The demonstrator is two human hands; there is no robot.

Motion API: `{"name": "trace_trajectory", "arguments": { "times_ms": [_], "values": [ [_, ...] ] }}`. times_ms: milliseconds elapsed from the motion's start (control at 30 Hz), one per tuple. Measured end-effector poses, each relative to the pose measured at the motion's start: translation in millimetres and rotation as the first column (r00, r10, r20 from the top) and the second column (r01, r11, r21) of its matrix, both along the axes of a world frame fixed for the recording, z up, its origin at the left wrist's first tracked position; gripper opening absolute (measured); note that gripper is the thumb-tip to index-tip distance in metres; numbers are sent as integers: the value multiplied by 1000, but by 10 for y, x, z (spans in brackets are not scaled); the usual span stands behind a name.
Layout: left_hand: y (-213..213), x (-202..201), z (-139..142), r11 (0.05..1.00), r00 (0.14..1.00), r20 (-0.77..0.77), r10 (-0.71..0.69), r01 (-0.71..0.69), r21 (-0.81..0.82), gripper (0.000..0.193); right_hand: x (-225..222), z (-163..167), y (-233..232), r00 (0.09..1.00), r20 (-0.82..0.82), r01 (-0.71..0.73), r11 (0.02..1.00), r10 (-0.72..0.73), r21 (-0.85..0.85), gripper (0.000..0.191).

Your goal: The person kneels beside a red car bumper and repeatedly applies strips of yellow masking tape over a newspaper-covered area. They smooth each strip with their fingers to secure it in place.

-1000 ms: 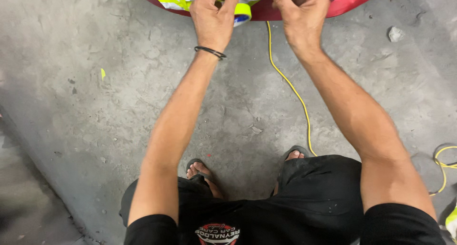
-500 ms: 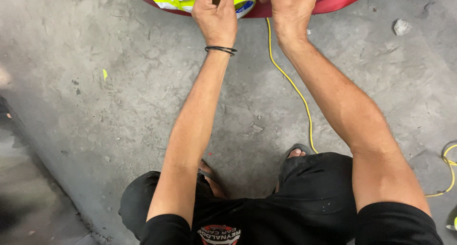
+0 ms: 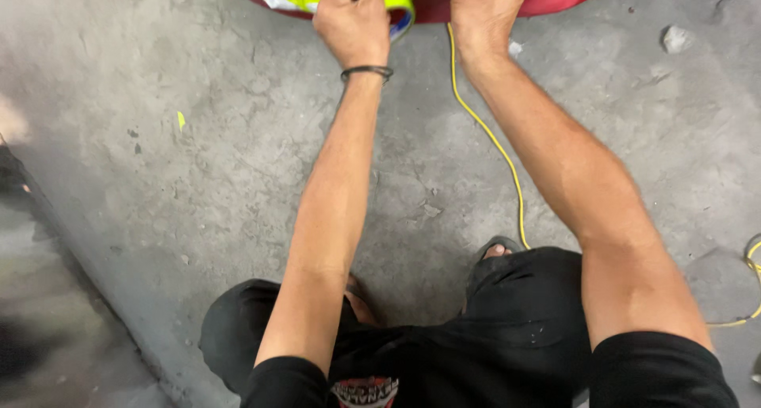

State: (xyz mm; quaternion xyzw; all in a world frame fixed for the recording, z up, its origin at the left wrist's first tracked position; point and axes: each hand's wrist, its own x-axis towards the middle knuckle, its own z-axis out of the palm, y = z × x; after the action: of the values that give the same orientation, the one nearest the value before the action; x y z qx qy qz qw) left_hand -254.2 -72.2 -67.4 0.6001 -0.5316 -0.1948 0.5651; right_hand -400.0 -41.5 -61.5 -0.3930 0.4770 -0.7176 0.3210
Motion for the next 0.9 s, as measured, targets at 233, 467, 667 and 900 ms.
{"name": "trace_trajectory", "arguments": {
  "times_ms": [233, 467, 667, 900],
  "values": [
    [33, -209, 137, 999, 980, 196, -25, 29, -15, 39, 16, 97, 5, 999, 38, 1, 999, -3, 49, 21],
    [-60, -303, 86, 1000, 972, 236, -11, 5, 28, 42, 68, 370, 300, 985, 88, -148, 989, 147, 7, 13],
    [-72, -366, -41, 999, 964, 267, -17, 26, -30, 49, -64, 232, 165, 980, 145, -143, 988, 133, 60, 18],
    [7, -413, -10, 992, 974, 222, -50, 74, -101, 58, -127, -39, 11, 974, 213, -86, 996, 80, 20, 20]
  ]
}}
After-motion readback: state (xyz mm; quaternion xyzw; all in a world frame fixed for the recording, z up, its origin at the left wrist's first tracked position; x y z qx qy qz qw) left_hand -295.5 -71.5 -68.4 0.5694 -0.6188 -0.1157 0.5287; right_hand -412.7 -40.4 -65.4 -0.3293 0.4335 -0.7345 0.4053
